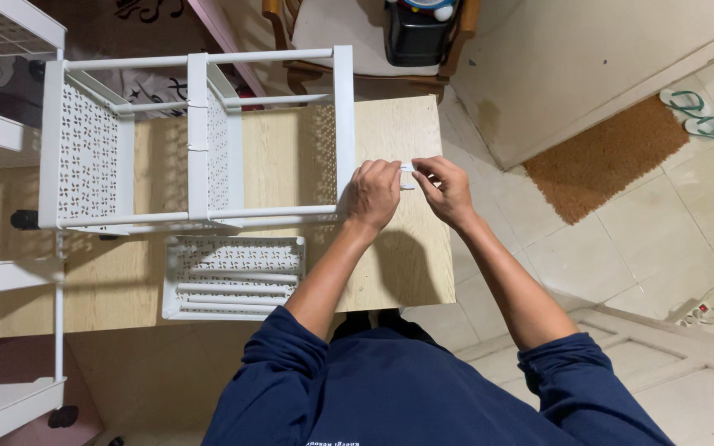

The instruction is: The person assembles a white plastic storage cart by inserting horizontal rods into the frame and attaching perforated shelves. They repeatedly adjust the rods and align the shelves on a wooden table in a home setting.

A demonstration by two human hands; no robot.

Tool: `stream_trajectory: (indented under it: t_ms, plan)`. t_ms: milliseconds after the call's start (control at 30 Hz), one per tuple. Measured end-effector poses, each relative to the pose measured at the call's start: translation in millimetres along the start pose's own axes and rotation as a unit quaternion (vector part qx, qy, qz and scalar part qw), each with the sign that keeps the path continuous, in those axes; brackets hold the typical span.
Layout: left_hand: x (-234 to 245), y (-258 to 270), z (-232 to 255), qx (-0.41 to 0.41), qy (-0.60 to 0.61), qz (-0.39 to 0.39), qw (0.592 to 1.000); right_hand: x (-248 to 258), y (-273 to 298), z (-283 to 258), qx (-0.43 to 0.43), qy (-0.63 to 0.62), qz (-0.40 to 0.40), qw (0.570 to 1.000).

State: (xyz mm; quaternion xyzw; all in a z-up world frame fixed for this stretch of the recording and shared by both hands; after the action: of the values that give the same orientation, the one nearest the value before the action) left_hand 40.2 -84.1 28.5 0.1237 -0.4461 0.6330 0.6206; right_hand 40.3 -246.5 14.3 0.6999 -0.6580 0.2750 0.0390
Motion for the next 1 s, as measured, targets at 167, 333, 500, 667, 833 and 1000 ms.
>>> stream_trajectory:
  t_ms: [167, 333, 500, 667, 833, 1000]
  plan:
    - [-33, 23, 8, 0.044, 0.033, -0.028, 0.998, 9, 24, 22, -0.011, 0.022, -0.002, 1.0]
    - [-79, 53, -10, 0.103, 0.034, -0.086, 0.99, -4, 54, 60, -0.037, 0.08, -0.044, 0.995]
    - [-120, 73, -45, 0.139, 0.0, -0.141, 0.98, -25, 72, 98, -0.06, 0.138, -0.061, 0.987]
    - [-149, 80, -72, 0.166, -0.023, -0.182, 0.969, -39, 72, 121, -0.057, 0.205, -0.087, 0.973]
    - [-162, 84, -81, 0.189, -0.049, -0.223, 0.955, -46, 71, 131, -0.087, 0.225, -0.111, 0.964]
    - [-162, 84, -82, 0.173, -0.046, -0.199, 0.964, -49, 70, 131, -0.091, 0.233, -0.12, 0.961]
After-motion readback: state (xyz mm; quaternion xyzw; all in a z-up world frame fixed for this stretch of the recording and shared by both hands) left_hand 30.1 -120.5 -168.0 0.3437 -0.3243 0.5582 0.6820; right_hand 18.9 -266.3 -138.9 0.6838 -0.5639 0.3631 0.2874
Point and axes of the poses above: each hand's wrist, its own y-axis away from the middle knuckle, its own x-axis out of the back of the hand, z = x × y, the point moved 5 cm from there along -y, towards the middle knuckle, and after that the axes turned 1 degree about -y, right-handed, at the moved point
